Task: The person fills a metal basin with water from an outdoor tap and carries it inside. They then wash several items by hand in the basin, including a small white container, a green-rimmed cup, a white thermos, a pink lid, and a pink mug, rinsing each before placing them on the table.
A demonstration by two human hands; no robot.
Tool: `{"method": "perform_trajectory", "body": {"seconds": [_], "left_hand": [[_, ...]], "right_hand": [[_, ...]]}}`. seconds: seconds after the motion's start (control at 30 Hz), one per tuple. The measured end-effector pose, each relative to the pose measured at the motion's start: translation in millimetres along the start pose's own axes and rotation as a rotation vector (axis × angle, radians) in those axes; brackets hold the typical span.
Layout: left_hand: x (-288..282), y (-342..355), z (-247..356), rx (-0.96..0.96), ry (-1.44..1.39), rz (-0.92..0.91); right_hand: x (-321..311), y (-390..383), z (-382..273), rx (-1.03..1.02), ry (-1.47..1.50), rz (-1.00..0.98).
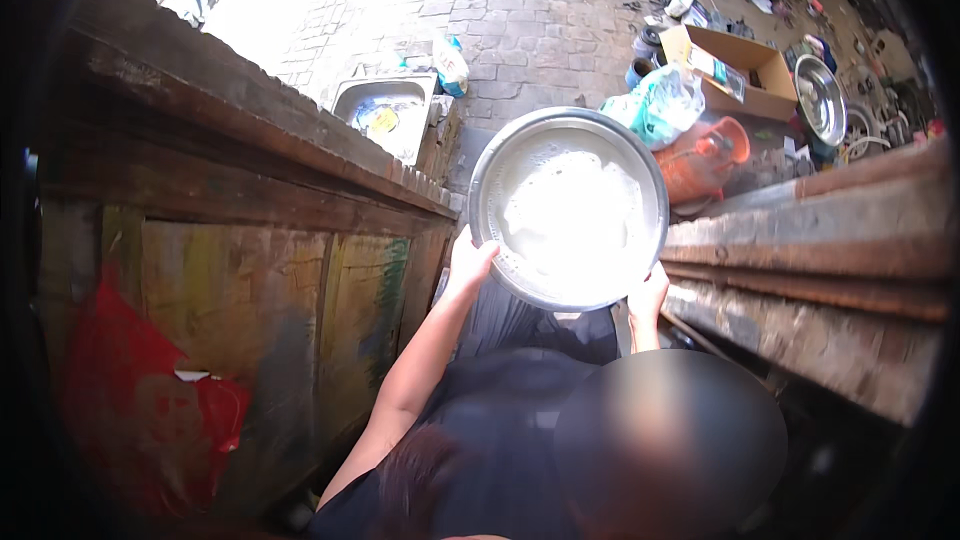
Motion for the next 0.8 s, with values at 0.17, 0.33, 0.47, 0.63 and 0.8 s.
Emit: {"method": "perform_trajectory", "body": {"seconds": [0.17, 0.33, 0.47, 0.63, 0.8], "left_hand": [[71, 129, 29, 0.114, 0.088, -0.076], [146, 218, 90, 0.146, 0.254, -0.201], [199, 295, 94, 0.053, 0.309, -0.320], [271, 390, 75, 0.067, 0.340, -0.450], [308, 477, 41, 0.005, 0.386, -0.545]], "right_hand": [[31, 108, 2, 0.042, 0.078, 0.058], [51, 170, -49, 0.148, 0.068, 0.351], [46, 237, 8, 0.173, 0.098, 0.395], [83, 316, 11, 0.161, -0.479, 0.508], [176, 412, -3, 0.146, -0.675, 0.473]]}}
Point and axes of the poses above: each hand's wrist, its own y-axis towards the middle knuckle, its own x-axis out of the palm, z = x × y, the point moved 6 cm from there along y, towards the middle knuckle, and after that the axes turned 8 degrees about z, right-handed, at the moved point
